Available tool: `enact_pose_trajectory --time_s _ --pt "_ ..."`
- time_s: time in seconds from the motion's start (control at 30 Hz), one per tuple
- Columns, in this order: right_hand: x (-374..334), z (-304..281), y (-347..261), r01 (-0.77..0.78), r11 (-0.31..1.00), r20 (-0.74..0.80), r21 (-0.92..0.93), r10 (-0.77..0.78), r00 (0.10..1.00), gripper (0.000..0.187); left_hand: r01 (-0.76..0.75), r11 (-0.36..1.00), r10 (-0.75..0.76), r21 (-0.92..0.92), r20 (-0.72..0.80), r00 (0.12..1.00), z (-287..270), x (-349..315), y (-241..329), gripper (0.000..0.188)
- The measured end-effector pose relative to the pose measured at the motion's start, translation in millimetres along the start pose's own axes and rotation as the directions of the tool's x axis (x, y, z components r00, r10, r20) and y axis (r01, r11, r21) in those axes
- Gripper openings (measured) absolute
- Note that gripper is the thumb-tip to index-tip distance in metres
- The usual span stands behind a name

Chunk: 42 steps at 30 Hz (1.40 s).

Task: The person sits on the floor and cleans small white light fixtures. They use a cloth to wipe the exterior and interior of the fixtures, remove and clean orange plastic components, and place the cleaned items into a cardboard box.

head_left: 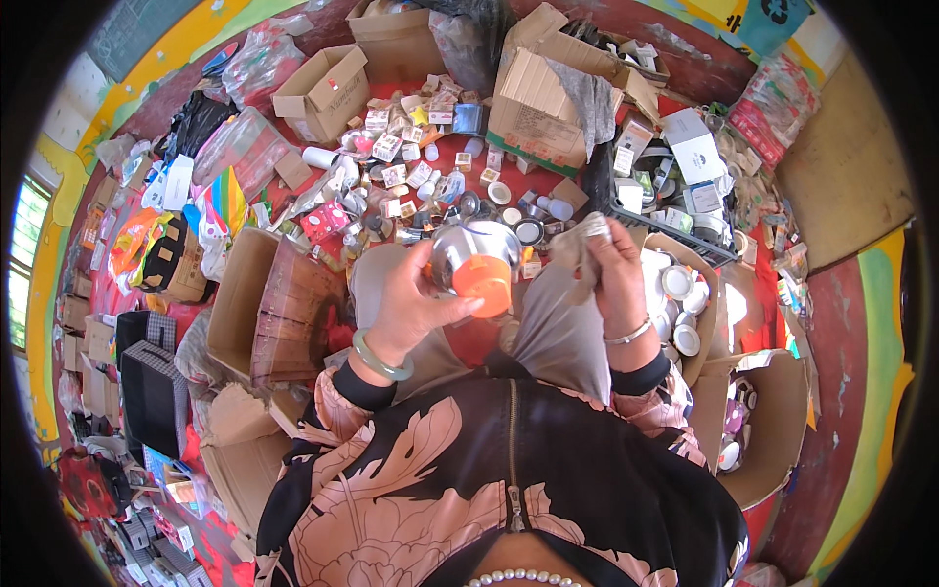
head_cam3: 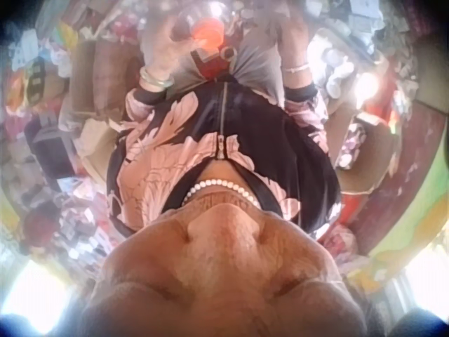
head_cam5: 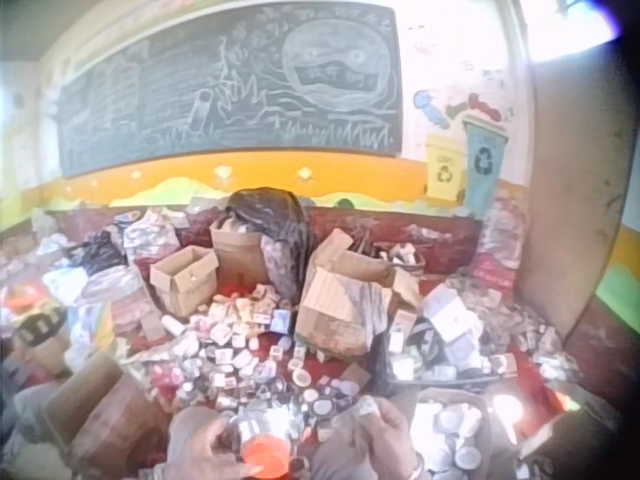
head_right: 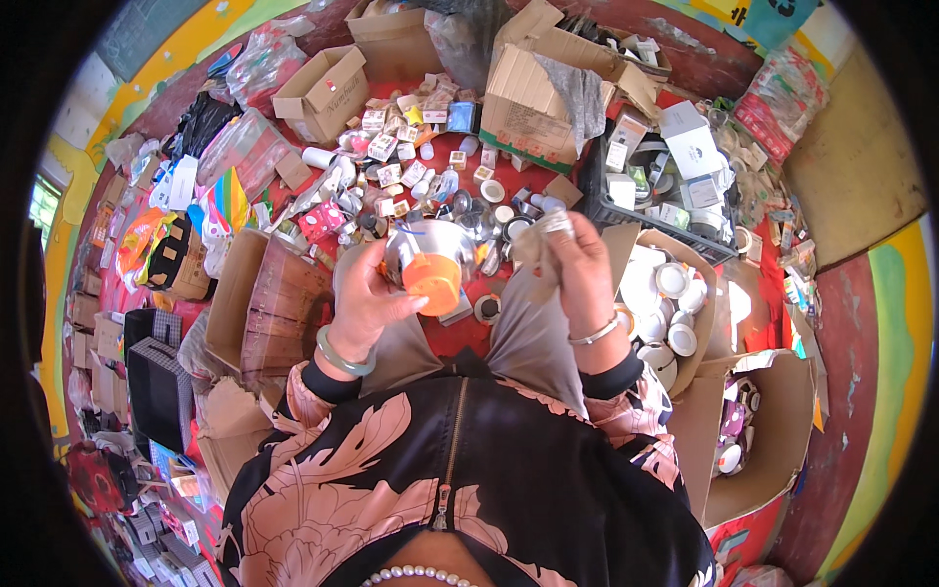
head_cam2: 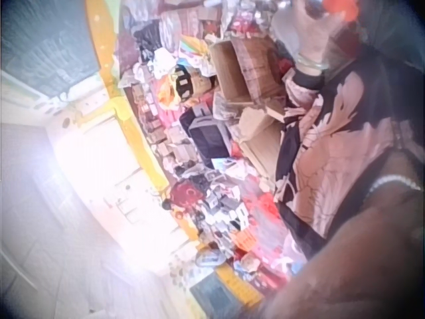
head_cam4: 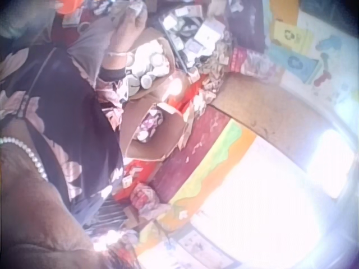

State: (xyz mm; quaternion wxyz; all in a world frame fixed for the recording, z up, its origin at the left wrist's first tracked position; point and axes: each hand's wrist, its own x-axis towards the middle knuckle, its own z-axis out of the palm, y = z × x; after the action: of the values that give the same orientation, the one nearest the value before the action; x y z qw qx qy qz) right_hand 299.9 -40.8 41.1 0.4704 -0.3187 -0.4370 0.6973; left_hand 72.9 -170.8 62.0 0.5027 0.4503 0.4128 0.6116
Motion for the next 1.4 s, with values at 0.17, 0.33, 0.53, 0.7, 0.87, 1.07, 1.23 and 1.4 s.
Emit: enact_pose_trajectory --time_s 0.17,0.33,0.53,0.7,0.87,1.07,1.23,1.4 --pt "-15 21 -19 0.238 0.899 0.135 -0.367 -0.202 0.97 0.029 -0.114 0.976 0.146 0.187 -0.167 0.975 9 3 4 0.056" --pt "-40 80 1 0.613 0.435 0.445 -0.66 -0.431 0.785 0.04 -0.125 0.694 0.364 0.71 -0.196 0.91 30 6 0 0.051" --pt "-30 81 7 0.431 0.692 0.246 -0.579 -0.355 0.902 0.032 -0.235 0.494 0.519 0.837 -0.068 0.852 40 6 -5 0.06" --pt "-31 81 -4 0.07 0.917 0.095 -0.392 -0.035 0.995 0.022 -0.27 0.549 0.463 0.791 -0.019 0.886 35 7 -3 0.059" --pt "-35 80 -18 0.231 0.906 0.255 -0.355 -0.144 0.956 0.017 -0.264 0.651 0.354 0.711 0.023 0.935 29 1 5 0.056" --pt "-35 77 -20 0.277 0.887 0.32 -0.371 -0.158 0.934 0.016 -0.289 0.593 0.348 0.751 0.084 0.934 26 -1 11 0.058" --pt "-40 81 -27 0.306 0.86 0.329 -0.408 -0.174 0.928 0.014 -0.234 0.633 0.279 0.738 0.064 0.958 25 -7 16 0.06" --pt "-30 76 -34 0.369 0.795 0.382 -0.481 -0.188 0.905 0.021 -0.157 0.773 0.198 0.615 0.001 0.98 23 -5 18 0.057"
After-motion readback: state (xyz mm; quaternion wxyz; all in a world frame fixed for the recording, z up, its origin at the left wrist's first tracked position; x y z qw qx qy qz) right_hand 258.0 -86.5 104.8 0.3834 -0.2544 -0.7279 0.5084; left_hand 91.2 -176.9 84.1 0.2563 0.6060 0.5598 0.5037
